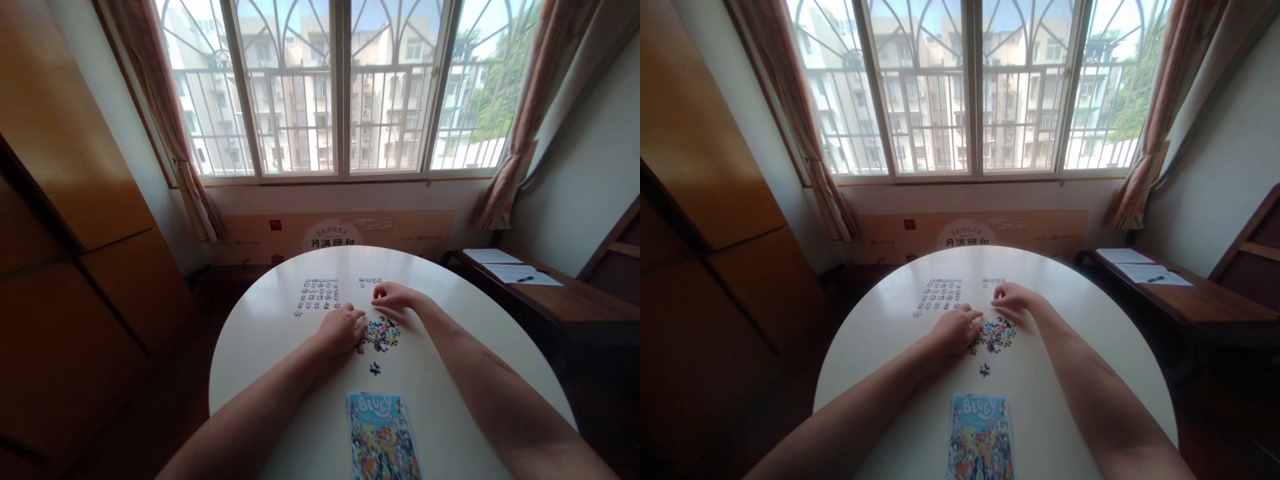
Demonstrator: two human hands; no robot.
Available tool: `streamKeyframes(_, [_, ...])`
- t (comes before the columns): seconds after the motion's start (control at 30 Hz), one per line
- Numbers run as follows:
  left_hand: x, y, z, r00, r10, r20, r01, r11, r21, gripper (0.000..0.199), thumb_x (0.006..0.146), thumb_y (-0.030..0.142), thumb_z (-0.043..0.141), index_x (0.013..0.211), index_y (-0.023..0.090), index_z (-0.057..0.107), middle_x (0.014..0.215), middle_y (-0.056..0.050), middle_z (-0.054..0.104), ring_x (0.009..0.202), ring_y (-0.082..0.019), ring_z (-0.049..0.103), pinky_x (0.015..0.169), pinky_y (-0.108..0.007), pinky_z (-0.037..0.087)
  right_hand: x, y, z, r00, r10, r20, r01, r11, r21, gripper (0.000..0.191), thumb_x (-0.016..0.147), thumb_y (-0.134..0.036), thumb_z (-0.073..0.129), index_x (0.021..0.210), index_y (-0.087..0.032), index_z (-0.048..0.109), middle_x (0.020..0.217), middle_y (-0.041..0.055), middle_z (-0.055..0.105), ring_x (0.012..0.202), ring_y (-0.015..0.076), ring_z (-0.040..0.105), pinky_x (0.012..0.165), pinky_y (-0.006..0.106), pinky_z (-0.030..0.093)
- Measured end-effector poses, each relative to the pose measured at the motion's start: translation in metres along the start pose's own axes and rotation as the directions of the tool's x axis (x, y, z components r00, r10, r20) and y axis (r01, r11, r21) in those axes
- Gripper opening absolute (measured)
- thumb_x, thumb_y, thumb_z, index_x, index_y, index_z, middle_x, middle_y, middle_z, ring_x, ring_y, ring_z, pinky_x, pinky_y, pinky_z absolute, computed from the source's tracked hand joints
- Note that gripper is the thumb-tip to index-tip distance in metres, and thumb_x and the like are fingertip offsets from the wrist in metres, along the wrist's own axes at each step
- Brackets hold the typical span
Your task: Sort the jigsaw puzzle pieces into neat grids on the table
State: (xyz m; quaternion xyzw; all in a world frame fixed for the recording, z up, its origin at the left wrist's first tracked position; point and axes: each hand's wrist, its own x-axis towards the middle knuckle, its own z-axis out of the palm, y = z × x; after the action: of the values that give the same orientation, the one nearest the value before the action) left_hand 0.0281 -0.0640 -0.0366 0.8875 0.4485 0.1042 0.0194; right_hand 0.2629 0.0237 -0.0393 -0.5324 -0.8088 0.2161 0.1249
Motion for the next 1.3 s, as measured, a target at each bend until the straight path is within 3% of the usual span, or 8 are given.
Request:
streamKeyframes(0.2, [-0.001, -0.002, -0.001, 0.998, 0.058, -0.005, -0.058, 0.997, -0.052, 0.037, 0.093, 0.045, 0.046, 0.125, 0.038, 0.063, 0.109, -0.003, 0.061, 0.088, -0.02, 0.064, 0.083, -0.033, 0.05, -0.006, 0.006, -0.013, 0.961, -0.003, 0.275, -0.042, 0.987, 0.156, 0.037, 0.061, -0.045, 0.078, 0.079, -0.015, 0.065, 0.07, -0.0011, 0.06, 0.064, 0.0123, 0.05, 0.056, 0.023, 0.036])
streamKeyframes(0.3, [-0.001, -0.002, -0.002, 0.997, 0.076, -0.015, -0.077, 0.995, -0.063, 0.035, 0.093, 0.045, 0.046, 0.121, 0.039, 0.066, 0.106, -0.003, 0.061, 0.086, -0.019, 0.064, 0.082, -0.031, 0.049, -0.005, 0.01, -0.014, 0.949, 0.006, 0.314, -0.064, 0.982, 0.175, 0.04, 0.057, -0.046, 0.08, 0.075, -0.016, 0.063, 0.065, -0.003, 0.057, 0.061, 0.0112, 0.048, 0.054, 0.022, 0.035])
streamKeyframes(0.5, [-0.002, -0.003, -0.001, 0.997, 0.08, -0.015, -0.081, 0.995, -0.05, 0.035, 0.093, 0.045, 0.046, 0.121, 0.039, 0.067, 0.106, -0.003, 0.061, 0.085, -0.019, 0.064, 0.081, -0.032, 0.049, 0.0, 0.005, -0.006, 0.974, 0.051, 0.222, -0.07, 0.995, 0.077, 0.034, 0.066, -0.047, 0.075, 0.078, -0.016, 0.066, 0.068, 0.0, 0.063, 0.062, 0.0128, 0.052, 0.055, 0.023, 0.036])
streamKeyframes(0.67, [-0.001, -0.003, -0.001, 0.996, 0.087, -0.013, -0.087, 0.995, -0.043, 0.035, 0.094, 0.044, 0.046, 0.122, 0.038, 0.066, 0.107, -0.003, 0.061, 0.084, -0.018, 0.064, 0.082, -0.031, 0.049, 0.008, -0.009, 0.009, 0.983, 0.179, -0.046, -0.185, 0.966, -0.181, 0.033, 0.081, -0.047, 0.059, 0.075, -0.017, 0.072, 0.074, 0.0075, 0.07, 0.069, 0.0193, 0.06, 0.062, 0.028, 0.04])
streamKeyframes(0.8, [-0.001, -0.003, -0.002, 0.997, 0.082, -0.008, -0.082, 0.996, -0.039, 0.034, 0.093, 0.043, 0.046, 0.12, 0.039, 0.067, 0.106, -0.003, 0.061, 0.083, -0.018, 0.064, 0.08, -0.031, 0.05, 0.015, -0.012, 0.016, 0.969, 0.207, -0.134, -0.231, 0.953, -0.197, 0.035, 0.084, -0.045, 0.054, 0.074, -0.017, 0.073, 0.08, 0.0124, 0.071, 0.076, 0.0236, 0.063, 0.067, 0.031, 0.041])
streamKeyframes(1.0, [-0.001, -0.002, -0.004, 0.997, 0.079, -0.001, -0.079, 0.995, -0.068, 0.035, 0.093, 0.045, 0.046, 0.12, 0.037, 0.067, 0.106, -0.003, 0.061, 0.085, -0.018, 0.064, 0.081, -0.03, 0.049, 0.009, 0.003, 0.012, 0.975, 0.146, -0.168, -0.167, 0.979, -0.118, 0.028, 0.083, -0.041, 0.057, 0.086, -0.018, 0.073, 0.081, 0.0063, 0.071, 0.073, 0.0186, 0.061, 0.062, 0.026, 0.04])
streamKeyframes(1.2, [-0.002, -0.001, -0.005, 0.998, 0.07, 0.007, -0.07, 0.996, -0.061, 0.035, 0.093, 0.044, 0.046, 0.121, 0.038, 0.067, 0.108, -0.003, 0.06, 0.086, -0.018, 0.064, 0.082, -0.03, 0.049, 0.001, 0.024, 0.013, 0.988, -0.014, -0.156, 0.06, 0.954, 0.292, 0.032, 0.074, -0.038, 0.064, 0.092, -0.015, 0.075, 0.074, 0.0028, 0.068, 0.063, 0.0138, 0.056, 0.057, 0.023, 0.04])
streamKeyframes(1.3, [-0.002, -0.001, -0.005, 0.997, 0.077, 0.018, -0.076, 0.996, -0.05, 0.036, 0.094, 0.045, 0.045, 0.122, 0.037, 0.066, 0.11, -0.004, 0.06, 0.087, -0.018, 0.064, 0.084, -0.03, 0.049, 0.0, 0.024, 0.014, 0.992, -0.045, -0.115, 0.08, 0.944, 0.32, 0.032, 0.07, -0.036, 0.067, 0.09, -0.014, 0.078, 0.074, 0.004, 0.07, 0.066, 0.015, 0.057, 0.061, 0.024, 0.042])
